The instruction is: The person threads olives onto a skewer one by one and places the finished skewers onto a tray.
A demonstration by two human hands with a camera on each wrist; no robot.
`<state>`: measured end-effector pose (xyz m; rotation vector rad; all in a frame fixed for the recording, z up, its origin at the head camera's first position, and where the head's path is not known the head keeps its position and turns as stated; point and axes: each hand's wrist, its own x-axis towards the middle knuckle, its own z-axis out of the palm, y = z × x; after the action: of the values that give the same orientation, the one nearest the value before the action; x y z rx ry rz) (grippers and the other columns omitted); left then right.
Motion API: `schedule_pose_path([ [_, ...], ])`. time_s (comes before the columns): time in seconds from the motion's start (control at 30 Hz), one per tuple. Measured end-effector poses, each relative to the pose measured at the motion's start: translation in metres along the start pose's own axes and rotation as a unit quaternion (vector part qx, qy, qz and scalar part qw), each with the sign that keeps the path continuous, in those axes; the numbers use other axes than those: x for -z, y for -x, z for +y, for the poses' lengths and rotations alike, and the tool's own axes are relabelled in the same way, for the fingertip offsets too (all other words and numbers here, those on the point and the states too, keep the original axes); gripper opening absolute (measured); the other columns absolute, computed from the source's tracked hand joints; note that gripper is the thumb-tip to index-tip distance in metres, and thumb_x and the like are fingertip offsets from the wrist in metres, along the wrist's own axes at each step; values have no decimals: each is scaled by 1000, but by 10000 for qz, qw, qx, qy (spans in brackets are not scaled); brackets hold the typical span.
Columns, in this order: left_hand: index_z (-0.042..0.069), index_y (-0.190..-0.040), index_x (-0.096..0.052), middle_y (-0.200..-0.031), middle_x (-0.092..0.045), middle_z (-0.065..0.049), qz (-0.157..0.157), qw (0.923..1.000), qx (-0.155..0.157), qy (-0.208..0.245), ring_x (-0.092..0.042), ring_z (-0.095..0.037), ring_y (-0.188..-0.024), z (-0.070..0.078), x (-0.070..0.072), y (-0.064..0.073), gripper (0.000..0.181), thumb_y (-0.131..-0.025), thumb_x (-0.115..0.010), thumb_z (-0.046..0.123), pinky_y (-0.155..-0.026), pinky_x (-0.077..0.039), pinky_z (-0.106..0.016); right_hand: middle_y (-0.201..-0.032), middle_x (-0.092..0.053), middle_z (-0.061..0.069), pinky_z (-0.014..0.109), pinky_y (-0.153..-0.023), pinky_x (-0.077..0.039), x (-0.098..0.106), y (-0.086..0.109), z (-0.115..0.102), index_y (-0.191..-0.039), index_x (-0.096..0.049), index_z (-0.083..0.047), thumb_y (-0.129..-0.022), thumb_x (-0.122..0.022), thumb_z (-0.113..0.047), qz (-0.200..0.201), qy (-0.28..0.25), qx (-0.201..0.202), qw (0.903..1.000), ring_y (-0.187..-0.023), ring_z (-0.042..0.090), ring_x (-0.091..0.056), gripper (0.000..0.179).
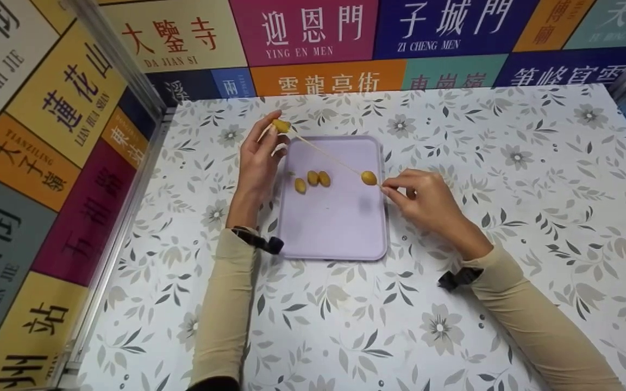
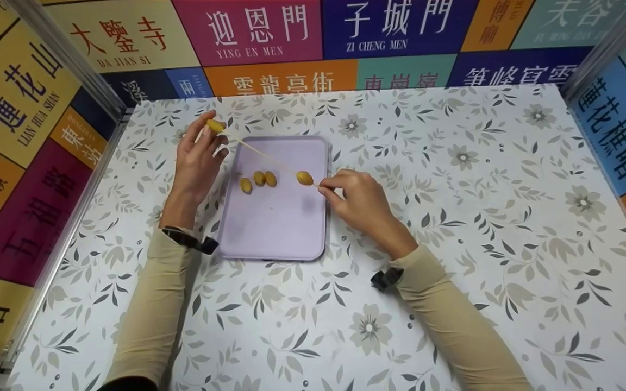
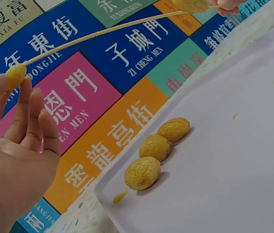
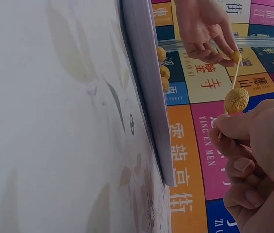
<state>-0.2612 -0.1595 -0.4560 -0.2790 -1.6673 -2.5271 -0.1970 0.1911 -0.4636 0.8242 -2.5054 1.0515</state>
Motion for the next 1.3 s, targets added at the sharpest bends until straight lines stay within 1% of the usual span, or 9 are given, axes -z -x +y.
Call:
schedule_pose_path([
  [0.07,16,-149,-65,-133,-69,-16,55,10000,-1,-15,-62,-25,-109,0,0,0,37,-113,-60,22,-90,-46,-37,-85,-79,5,16,-62,-39,-1,0,0,-104,-87,-9,-97,-83,-12,-6,7,-3,10000,-65,12,-55,9],
  [0.17,16,-147,-67,-130,-72,-16,180,9998,-15,-116,-62,-25,-106,0,-1,0,36,-111,-63,23,-89,-47,-36,-85,-79,4,18,-62,-39,-1,1,1,-104,-88,-9,-98,-82,-13,4,27,-29,10000,-65,12,-55,9],
  [0.33,12,-141,-70,-117,-76,-8,381,9991,-85,-160,-60,-20,-95,-3,-1,-1,33,-109,-67,20,-84,-48,-34,-85,-78,3,19,-62,-39,-2,2,0,-105,-87,-10,-98,-82,-14,48,17,-59,10000,-66,11,-53,10],
  [0.5,4,-130,-73,-108,-77,-4,657,9976,-135,-186,-57,-19,-87,-6,-4,-3,27,-106,-72,17,-78,-46,-30,-85,-77,5,18,-61,-38,-2,2,-1,-105,-87,-8,-98,-82,-12,57,5,28,10000,-65,11,-53,10],
  [0.6,3,-126,-74,-103,-78,-2,752,9966,-132,-296,-56,-18,-84,-9,-6,-4,24,-105,-73,15,-76,-46,-30,-84,-77,6,18,-60,-38,-3,2,0,-106,-87,-8,-97,-81,-11,40,31,46,10000,-64,11,-53,11],
  [0.83,7,-121,-77,-101,-77,-2,738,9959,-9,-527,-58,-15,-83,-13,-14,-2,21,-103,-76,18,-78,-47,-31,-84,-76,5,18,-59,-39,-3,3,2,-107,-87,-7,-98,-80,-9,26,43,77,10000,-64,10,-53,12],
  [1.07,2,-123,-75,-102,-76,-4,546,9959,-72,-712,-58,-17,-84,-14,-21,0,27,-103,-77,20,-79,-48,-32,-86,-78,8,15,-59,-39,-3,3,2,-108,-86,-5,-98,-80,-8,46,-28,130,9999,-63,10,-54,12],
  [1.17,5,-122,-76,-105,-78,-5,505,9953,-67,-825,-60,-17,-86,-14,-24,2,26,-102,-78,22,-81,-49,-32,-86,-78,7,17,-58,-41,-3,3,2,-108,-86,-5,-98,-80,-8,99,-137,159,9997,-64,10,-55,12],
  [1.3,10,-121,-78,-110,-79,-6,534,9941,115,-935,-63,-18,-89,-13,-27,3,27,-100,-80,27,-84,-51,-31,-84,-77,7,17,-57,-39,-3,3,2,-106,-87,-5,-98,-80,-7,103,-246,193,9995,-64,10,-53,11],
])
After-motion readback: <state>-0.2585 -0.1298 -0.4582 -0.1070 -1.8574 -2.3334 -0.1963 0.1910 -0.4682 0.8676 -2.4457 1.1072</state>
